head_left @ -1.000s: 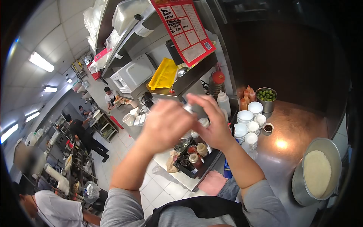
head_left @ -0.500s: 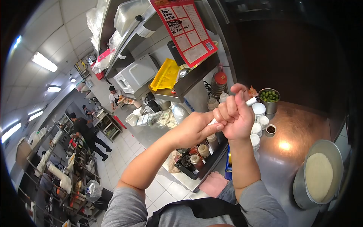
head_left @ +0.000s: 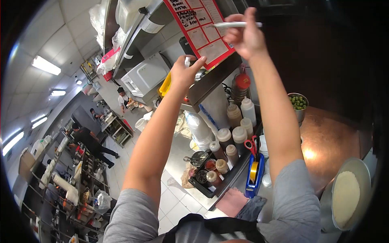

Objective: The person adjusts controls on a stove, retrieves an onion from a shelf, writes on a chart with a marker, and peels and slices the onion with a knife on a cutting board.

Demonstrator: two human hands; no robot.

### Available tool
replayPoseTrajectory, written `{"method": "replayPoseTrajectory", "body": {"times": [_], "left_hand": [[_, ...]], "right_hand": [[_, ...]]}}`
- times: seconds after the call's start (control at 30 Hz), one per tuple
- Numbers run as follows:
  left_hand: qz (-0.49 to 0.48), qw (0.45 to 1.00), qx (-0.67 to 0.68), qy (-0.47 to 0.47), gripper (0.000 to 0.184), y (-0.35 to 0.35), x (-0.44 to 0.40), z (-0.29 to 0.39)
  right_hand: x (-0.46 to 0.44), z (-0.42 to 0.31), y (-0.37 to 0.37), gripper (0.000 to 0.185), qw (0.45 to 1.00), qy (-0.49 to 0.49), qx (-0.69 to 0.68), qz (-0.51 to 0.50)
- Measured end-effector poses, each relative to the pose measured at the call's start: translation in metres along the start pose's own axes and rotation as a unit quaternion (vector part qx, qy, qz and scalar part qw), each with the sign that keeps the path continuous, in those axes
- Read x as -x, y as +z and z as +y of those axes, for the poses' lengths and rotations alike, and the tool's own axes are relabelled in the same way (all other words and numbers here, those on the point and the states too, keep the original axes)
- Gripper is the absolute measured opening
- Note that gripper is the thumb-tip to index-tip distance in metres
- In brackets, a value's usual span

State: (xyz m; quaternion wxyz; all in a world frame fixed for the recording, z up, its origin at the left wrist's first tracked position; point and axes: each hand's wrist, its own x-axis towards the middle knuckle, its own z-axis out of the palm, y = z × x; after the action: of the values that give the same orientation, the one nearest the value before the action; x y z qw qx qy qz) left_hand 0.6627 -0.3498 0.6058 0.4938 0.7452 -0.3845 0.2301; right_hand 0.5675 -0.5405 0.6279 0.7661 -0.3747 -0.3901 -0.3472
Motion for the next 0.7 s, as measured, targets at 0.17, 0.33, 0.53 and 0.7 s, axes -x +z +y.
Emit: {"method": "replayPoseTrajectory", "body": {"times": [0.17, 0.33, 0.53, 0.7], "left_hand": [[0.033, 0.994, -0.074, 0.077, 0.027, 0.009, -0.005, -0.009], [0.063, 0.986, -0.116, 0.104, 0.027, 0.01, -0.001, -0.005], [0.063, 0.984, -0.123, 0.11, 0.027, 0.009, -0.001, -0.004], [0.062, 0.984, -0.123, 0.109, 0.027, 0.01, -0.003, -0.005]], "right_hand": [[-0.029, 0.057, 0.001, 0.022, 0.987, -0.115, 0.108, 0.0], [-0.035, 0.07, 0.005, 0.013, 0.96, -0.17, 0.223, 0.004], [-0.036, 0.074, 0.003, 0.011, 0.945, -0.186, 0.267, -0.008], [-0.038, 0.075, 0.0, 0.012, 0.925, -0.194, 0.328, -0.008]]}}
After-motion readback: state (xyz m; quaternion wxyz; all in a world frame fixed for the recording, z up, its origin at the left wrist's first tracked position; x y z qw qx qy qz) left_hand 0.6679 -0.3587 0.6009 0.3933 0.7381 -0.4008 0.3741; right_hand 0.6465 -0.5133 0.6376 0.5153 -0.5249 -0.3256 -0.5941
